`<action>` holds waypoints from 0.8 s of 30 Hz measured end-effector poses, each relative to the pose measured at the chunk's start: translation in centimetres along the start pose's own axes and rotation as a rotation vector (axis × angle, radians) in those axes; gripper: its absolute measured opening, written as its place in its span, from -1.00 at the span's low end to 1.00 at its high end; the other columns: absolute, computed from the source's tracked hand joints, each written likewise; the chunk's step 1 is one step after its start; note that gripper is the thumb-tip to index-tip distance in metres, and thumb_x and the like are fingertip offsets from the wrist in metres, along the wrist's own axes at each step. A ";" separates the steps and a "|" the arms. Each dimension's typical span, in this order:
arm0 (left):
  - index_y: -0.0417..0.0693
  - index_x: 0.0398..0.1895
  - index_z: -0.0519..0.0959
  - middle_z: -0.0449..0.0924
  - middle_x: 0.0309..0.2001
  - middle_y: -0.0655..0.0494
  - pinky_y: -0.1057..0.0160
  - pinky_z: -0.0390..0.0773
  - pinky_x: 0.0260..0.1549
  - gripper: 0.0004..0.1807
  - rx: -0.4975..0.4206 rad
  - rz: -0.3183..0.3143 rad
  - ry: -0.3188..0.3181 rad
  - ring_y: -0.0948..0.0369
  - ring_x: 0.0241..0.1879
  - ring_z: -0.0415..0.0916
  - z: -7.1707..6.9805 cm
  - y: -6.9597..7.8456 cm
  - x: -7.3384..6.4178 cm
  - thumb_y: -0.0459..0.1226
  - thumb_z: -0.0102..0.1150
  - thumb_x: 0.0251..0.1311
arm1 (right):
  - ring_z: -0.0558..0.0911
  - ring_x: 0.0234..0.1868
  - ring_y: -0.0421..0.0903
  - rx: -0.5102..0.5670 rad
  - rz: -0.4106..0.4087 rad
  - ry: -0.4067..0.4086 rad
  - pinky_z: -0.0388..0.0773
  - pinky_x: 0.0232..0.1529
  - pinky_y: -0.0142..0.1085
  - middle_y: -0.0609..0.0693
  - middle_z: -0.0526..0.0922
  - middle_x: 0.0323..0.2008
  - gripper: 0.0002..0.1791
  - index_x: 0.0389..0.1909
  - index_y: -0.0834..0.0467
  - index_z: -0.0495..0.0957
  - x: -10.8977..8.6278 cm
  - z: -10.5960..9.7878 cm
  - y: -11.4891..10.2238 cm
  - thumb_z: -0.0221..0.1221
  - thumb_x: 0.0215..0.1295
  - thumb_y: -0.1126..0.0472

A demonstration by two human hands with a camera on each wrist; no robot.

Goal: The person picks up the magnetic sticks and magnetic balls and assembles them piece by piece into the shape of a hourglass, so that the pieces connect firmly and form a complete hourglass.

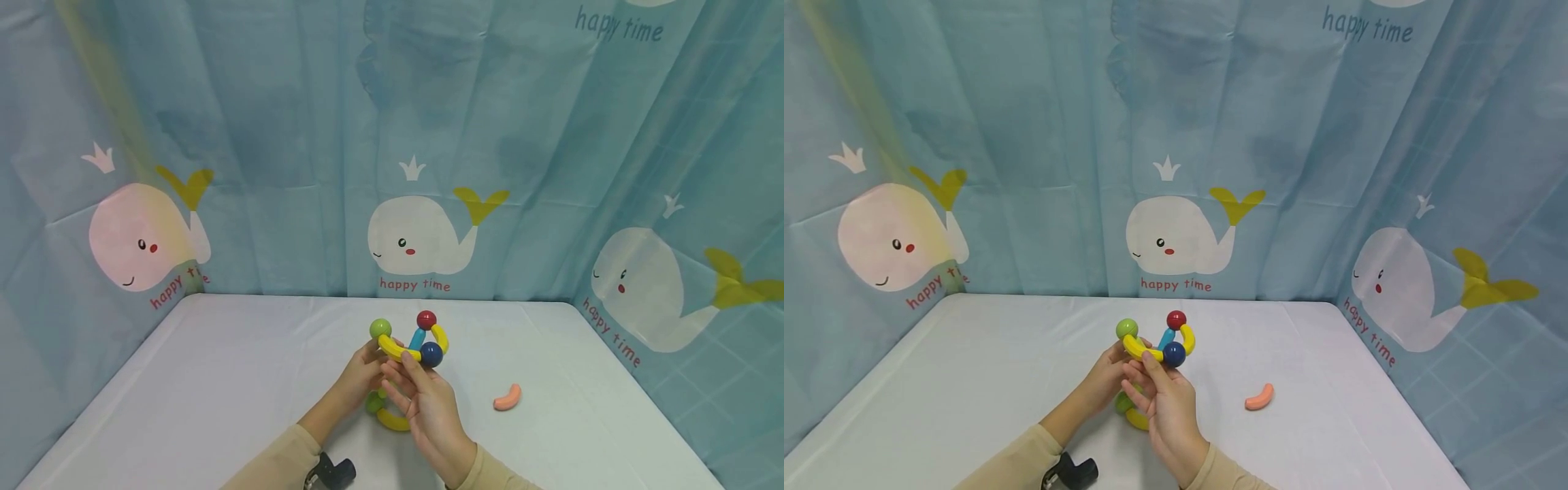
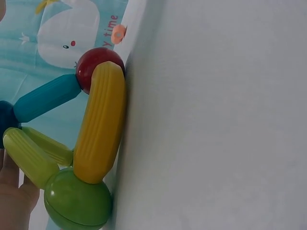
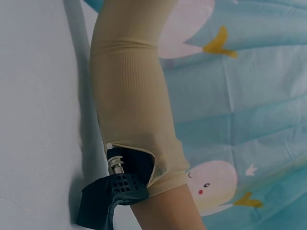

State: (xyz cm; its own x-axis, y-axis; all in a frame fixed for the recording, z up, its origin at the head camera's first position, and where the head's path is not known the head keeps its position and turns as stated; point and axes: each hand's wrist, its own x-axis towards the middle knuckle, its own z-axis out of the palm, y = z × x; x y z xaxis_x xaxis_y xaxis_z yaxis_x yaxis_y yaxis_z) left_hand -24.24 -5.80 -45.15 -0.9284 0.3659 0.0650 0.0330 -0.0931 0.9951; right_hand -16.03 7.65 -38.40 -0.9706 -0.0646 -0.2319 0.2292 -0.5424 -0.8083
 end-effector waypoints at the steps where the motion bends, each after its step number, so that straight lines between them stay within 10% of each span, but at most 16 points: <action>1: 0.02 0.22 0.47 0.61 0.14 0.02 -0.04 0.53 0.22 -0.60 -0.002 0.000 0.000 0.06 0.19 0.56 0.0 0.0 0.0 -0.23 0.05 0.33 | 0.76 -0.13 -0.24 -0.001 0.001 -0.001 0.68 -0.03 -0.36 -0.02 0.74 -0.15 -0.48 0.16 0.24 0.40 0.0 0.0 0.0 0.19 0.38 -0.04; 10: -0.10 0.27 0.41 0.63 0.08 0.12 -0.05 0.52 0.23 -0.57 -0.002 0.012 -0.012 0.16 0.11 0.59 -0.1 -0.2 0.0 -0.21 0.02 0.36 | 0.74 -0.11 -0.24 -0.059 0.016 -0.031 0.67 0.00 -0.33 -0.07 0.74 -0.15 -0.44 0.17 0.26 0.42 -0.2 -0.7 0.1 0.25 0.33 -0.03; 17: -0.14 0.23 0.41 0.60 0.05 0.21 -0.13 0.35 0.37 -0.61 -0.020 0.037 -0.032 0.19 0.16 0.56 0.0 -0.1 0.0 -0.21 0.01 0.40 | 0.71 -0.01 -0.18 -0.283 0.153 -0.141 0.66 0.07 -0.25 0.00 0.70 -0.03 -0.21 0.41 0.41 0.14 -1.0 -4.8 -0.9 0.19 0.40 0.01; 24: -0.14 0.26 0.39 0.57 0.14 0.08 -0.12 0.37 0.36 -0.56 -0.012 0.008 -0.016 0.05 0.26 0.49 0.1 0.2 0.0 -0.17 0.03 0.40 | 0.68 0.05 -0.03 -0.430 0.004 0.132 0.68 0.05 -0.13 0.12 0.67 0.04 -0.41 0.27 0.42 0.36 0.8 -10.9 -3.3 0.19 0.41 0.10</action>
State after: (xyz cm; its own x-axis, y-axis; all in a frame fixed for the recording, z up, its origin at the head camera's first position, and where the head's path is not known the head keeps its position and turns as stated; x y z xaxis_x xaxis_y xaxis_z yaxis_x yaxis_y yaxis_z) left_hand -24.13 -5.70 -44.94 -0.9222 0.3795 0.0741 0.0359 -0.1068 0.9936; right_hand -16.77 18.53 -41.82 -0.9583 0.0567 -0.2800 0.2697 -0.1431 -0.9523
